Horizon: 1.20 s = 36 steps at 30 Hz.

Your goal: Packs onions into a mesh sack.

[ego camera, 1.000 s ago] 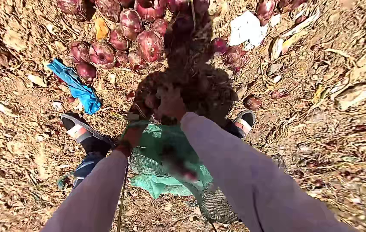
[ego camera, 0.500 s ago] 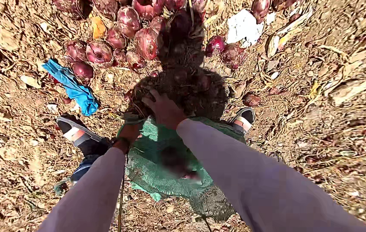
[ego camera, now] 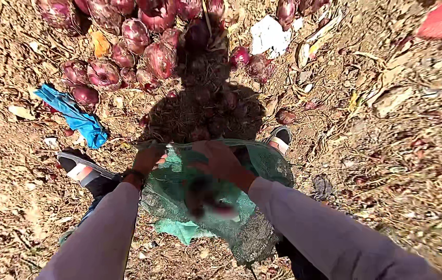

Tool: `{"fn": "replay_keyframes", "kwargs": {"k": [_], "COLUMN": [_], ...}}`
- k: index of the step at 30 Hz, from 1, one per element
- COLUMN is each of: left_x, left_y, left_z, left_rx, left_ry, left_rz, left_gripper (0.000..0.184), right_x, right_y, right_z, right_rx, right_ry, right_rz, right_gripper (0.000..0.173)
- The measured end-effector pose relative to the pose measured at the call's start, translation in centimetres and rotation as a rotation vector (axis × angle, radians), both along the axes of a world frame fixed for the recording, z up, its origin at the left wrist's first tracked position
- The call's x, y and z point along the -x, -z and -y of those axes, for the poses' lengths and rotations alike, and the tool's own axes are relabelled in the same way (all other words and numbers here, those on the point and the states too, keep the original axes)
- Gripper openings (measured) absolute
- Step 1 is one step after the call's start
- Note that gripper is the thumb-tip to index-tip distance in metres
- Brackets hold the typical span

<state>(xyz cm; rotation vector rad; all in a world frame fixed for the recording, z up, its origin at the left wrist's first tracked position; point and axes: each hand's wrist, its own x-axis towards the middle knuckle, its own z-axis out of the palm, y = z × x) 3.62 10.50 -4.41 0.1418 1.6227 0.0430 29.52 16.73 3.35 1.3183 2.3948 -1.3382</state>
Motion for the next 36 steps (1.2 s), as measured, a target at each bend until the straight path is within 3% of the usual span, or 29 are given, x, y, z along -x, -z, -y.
{"fn": "replay_keyframes", "kwargs": {"k": [2, 4, 6, 8, 11, 17, 21, 24, 26, 28, 30, 32, 34, 36], "left_x": [-1.2, -2.4, -3.7, -4.9, -6.1, -7.3, -7.2, -8.1, -8.5, -9.1, -10.0, -10.8, -10.4, -10.2], "left_y": [-0.3, -0.7, -1.1, -0.7, 0.6, 1.3, 1.0, 2.3, 3.5, 3.9, 3.8, 4.3, 3.9, 1.9], "left_z": [-0.7, -1.3, -2.0, -1.8, -1.5, -2.8, -3.3, -5.0, -6.3, -7.9, -9.6, -10.5, -10.4, -9.6], "left_rx": [-0.174, -0.292, -0.26, -0.159, -0.031, -0.044, -0.014, 0.022, 0.044, 0.038, 0.021, 0.008, -0.005, -0.073], "left_ry": [0.148, 0.403, 0.545, 0.55, 0.507, 0.366, 0.262, 0.009, -0.213, -0.378, -0.424, -0.481, -0.435, -0.37], "left_rz": [-0.05, -0.215, -0.389, -0.5, -0.53, -0.548, -0.523, -0.565, -0.539, -0.452, -0.395, -0.359, -0.349, -0.355], "left_gripper": [0.056, 0.045, 0.049, 0.063, 0.089, 0.06, 0.089, 0.106, 0.112, 0.101, 0.081, 0.071, 0.074, 0.075], "right_x": [0.0, 0.9, 2.2, 3.4, 3.4, -2.6, -2.3, -2.3, -3.0, -2.8, -1.5, -0.4, 0.0, -0.8], "right_y": [3.0, 6.4, 8.9, 9.8, 9.6, 9.4, 8.4, 9.4, 10.0, 9.8, 9.6, 9.6, 9.9, 9.0], "right_z": [-2.7, -4.0, -3.9, -3.4, -3.8, -6.0, -4.2, -3.4, -3.4, -3.5, -3.3, -3.8, -4.8, -5.9], "right_rx": [-0.083, -0.002, 0.109, 0.164, 0.22, 0.156, 0.167, 0.143, 0.113, 0.115, 0.115, 0.136, 0.154, 0.181], "right_ry": [0.205, 0.197, 0.18, 0.186, 0.164, 0.124, -0.057, -0.052, -0.04, -0.032, 0.004, 0.068, 0.114, 0.228], "right_rz": [0.314, 0.544, 0.687, 0.757, 0.776, 0.615, 0.595, 0.59, 0.557, 0.552, 0.591, 0.626, 0.626, 0.55], "right_gripper": [0.052, 0.067, 0.09, 0.102, 0.094, 0.076, 0.093, 0.065, 0.066, 0.088, 0.102, 0.099, 0.097, 0.103]}}
